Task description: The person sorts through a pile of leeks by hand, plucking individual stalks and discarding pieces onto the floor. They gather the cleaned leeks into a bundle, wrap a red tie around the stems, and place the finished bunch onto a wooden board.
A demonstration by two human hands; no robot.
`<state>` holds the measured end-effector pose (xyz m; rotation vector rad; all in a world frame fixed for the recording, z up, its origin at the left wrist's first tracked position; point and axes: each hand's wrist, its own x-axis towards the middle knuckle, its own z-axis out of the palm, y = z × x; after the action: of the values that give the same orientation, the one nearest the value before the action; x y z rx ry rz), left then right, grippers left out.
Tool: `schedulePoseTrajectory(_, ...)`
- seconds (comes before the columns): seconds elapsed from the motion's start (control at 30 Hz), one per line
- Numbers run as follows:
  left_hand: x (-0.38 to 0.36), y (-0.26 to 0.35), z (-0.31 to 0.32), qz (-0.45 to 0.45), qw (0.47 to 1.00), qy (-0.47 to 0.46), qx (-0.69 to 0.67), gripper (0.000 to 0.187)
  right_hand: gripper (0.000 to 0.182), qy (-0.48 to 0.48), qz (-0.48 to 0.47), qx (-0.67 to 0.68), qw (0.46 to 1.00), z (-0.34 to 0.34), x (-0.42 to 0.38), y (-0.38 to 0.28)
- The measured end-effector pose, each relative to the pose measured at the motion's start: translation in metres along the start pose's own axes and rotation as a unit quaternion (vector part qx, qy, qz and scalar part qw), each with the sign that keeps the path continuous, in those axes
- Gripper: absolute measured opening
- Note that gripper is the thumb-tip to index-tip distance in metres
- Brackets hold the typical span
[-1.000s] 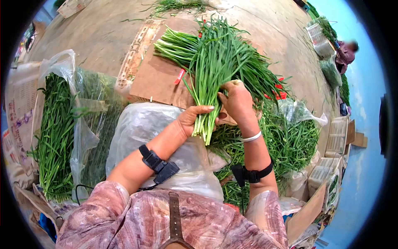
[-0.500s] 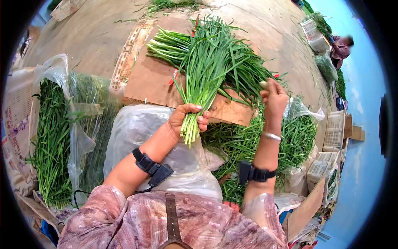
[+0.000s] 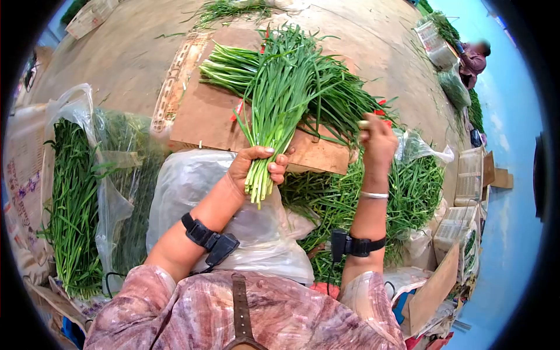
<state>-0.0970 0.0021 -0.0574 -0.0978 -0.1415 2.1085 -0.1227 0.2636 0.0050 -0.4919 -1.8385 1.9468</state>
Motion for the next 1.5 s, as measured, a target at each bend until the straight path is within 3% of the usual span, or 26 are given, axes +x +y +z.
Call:
schedulePoseTrajectory(0.03, 0.000, 0.000, 0.001, -0.003, 1.000, -0.002, 0.000, 0.046, 0.019, 0.038, 0.072, 0.202, 0.976, -0.028, 0.015, -0.002)
schedulePoseTrajectory(0.07, 0.000, -0.001, 0.002, 0.001, 1.000, -0.007, -0.002, 0.046, 0.025, 0.007, 0.065, 0.399, 0.915, -0.067, 0.031, 0.012)
schedulePoseTrajectory(0.1, 0.000, -0.002, 0.003, 0.006, 1.000, -0.012, -0.004, 0.046, 0.031, 0.088, 0.056, 0.509, 0.854, -0.090, 0.032, 0.013)
schedulePoseTrajectory(0.17, 0.001, -0.003, 0.004, 0.006, 1.000, -0.015, -0.005, 0.046, 0.033, 0.145, 0.099, 0.487, 0.856, -0.095, 0.020, 0.000)
schedulePoseTrajectory(0.2, 0.001, -0.003, 0.004, 0.008, 1.000, -0.011, 0.001, 0.046, 0.036, 0.071, 0.100, 0.353, 0.928, -0.087, 0.018, 0.005)
schedulePoseTrajectory(0.27, 0.002, -0.005, 0.002, 0.013, 1.000, -0.006, 0.004, 0.045, 0.039, -0.043, 0.065, 0.036, 0.996, -0.042, -0.003, 0.013)
schedulePoseTrajectory(0.3, 0.002, -0.006, 0.001, 0.013, 1.000, -0.005, 0.005, 0.045, 0.040, -0.081, 0.027, -0.137, 0.987, -0.012, -0.012, 0.012)
schedulePoseTrajectory(0.37, 0.001, -0.004, 0.002, 0.008, 1.000, 0.022, 0.009, 0.044, 0.041, -0.102, -0.114, -0.313, 0.937, 0.018, 0.008, 0.062)
schedulePoseTrajectory(0.47, 0.000, -0.002, 0.000, 0.009, 0.998, 0.043, 0.039, 0.041, 0.030, -0.099, -0.154, -0.497, 0.848, 0.063, 0.004, 0.055)
schedulePoseTrajectory(0.5, 0.000, -0.001, -0.002, 0.008, 0.997, 0.052, 0.047, 0.040, 0.030, -0.102, -0.159, -0.494, 0.849, 0.063, 0.008, 0.058)
schedulePoseTrajectory(0.57, 0.000, 0.001, -0.002, 0.014, 0.997, 0.053, 0.059, 0.037, 0.022, -0.093, -0.151, -0.426, 0.887, 0.051, 0.023, 0.063)
schedulePoseTrajectory(0.63, -0.001, 0.003, -0.005, 0.010, 0.990, 0.088, 0.107, 0.042, 0.016, -0.047, -0.033, -0.163, 0.985, 0.031, 0.008, 0.022)
schedulePoseTrajectory(0.67, -0.001, 0.003, -0.007, 0.017, 0.985, 0.113, 0.128, 0.035, 0.014, -0.018, -0.010, -0.092, 0.996, 0.004, 0.015, 0.021)
schedulePoseTrajectory(0.77, -0.001, 0.003, -0.007, 0.027, 0.972, 0.167, 0.161, 0.027, 0.017, 0.133, -0.021, 0.170, 0.976, -0.080, 0.015, 0.012)
schedulePoseTrajectory(0.83, -0.001, -0.002, 0.000, 0.041, 0.963, 0.188, 0.189, 0.019, 0.019, 0.176, 0.025, 0.255, 0.950, -0.124, 0.004, 0.011)
schedulePoseTrajectory(0.9, 0.001, -0.007, -0.001, 0.078, 0.925, 0.237, 0.287, 0.016, 0.027, 0.163, 0.111, -0.065, 0.978, -0.133, -0.016, 0.016)
schedulePoseTrajectory(0.97, 0.002, -0.014, 0.003, 0.094, 0.911, 0.260, 0.304, 0.012, 0.038, 0.087, 0.037, -0.364, 0.927, -0.125, -0.024, 0.040)
schedulePoseTrajectory(1.0, 0.002, -0.016, 0.000, 0.100, 0.900, 0.270, 0.328, 0.012, 0.035, 0.048, -0.004, -0.335, 0.941, -0.123, -0.022, 0.047)
schedulePoseTrajectory(1.1, 0.003, -0.020, -0.007, 0.118, 0.883, 0.278, 0.358, 0.011, 0.024, -0.057, -0.128, -0.285, 0.948, -0.034, -0.027, 0.004)
schedulePoseTrajectory(1.17, 0.004, -0.022, -0.008, 0.130, 0.873, 0.300, 0.361, 0.012, 0.022, -0.098, -0.262, -0.310, 0.908, 0.023, -0.006, 0.000)
schedulePoseTrajectory(1.23, 0.005, -0.025, -0.005, 0.146, 0.867, 0.306, 0.365, 0.014, 0.025, -0.157, -0.313, -0.372, 0.860, 0.084, 0.003, -0.025)
schedulePoseTrajectory(1.3, 0.005, -0.026, -0.006, 0.157, 0.850, 0.332, 0.379, 0.015, 0.029, -0.132, -0.424, -0.444, 0.778, 0.128, 0.031, -0.001)
schedulePoseTrajectory(1.37, 0.005, -0.026, -0.005, 0.160, 0.843, 0.338, 0.387, 0.015, 0.022, -0.160, -0.310, -0.582, 0.734, 0.157, 0.043, 0.003)
schedulePoseTrajectory(1.43, 0.005, -0.025, -0.008, 0.157, 0.827, 0.363, 0.399, 0.011, 0.012, -0.191, -0.313, -0.635, 0.680, 0.164, 0.073, 0.023)
schedulePoseTrajectory(1.5, 0.006, -0.023, -0.014, 0.176, 0.831, 0.339, 0.404, 0.011, 0.017, -0.152, -0.284, -0.625, 0.711, 0.156, 0.093, 0.015)
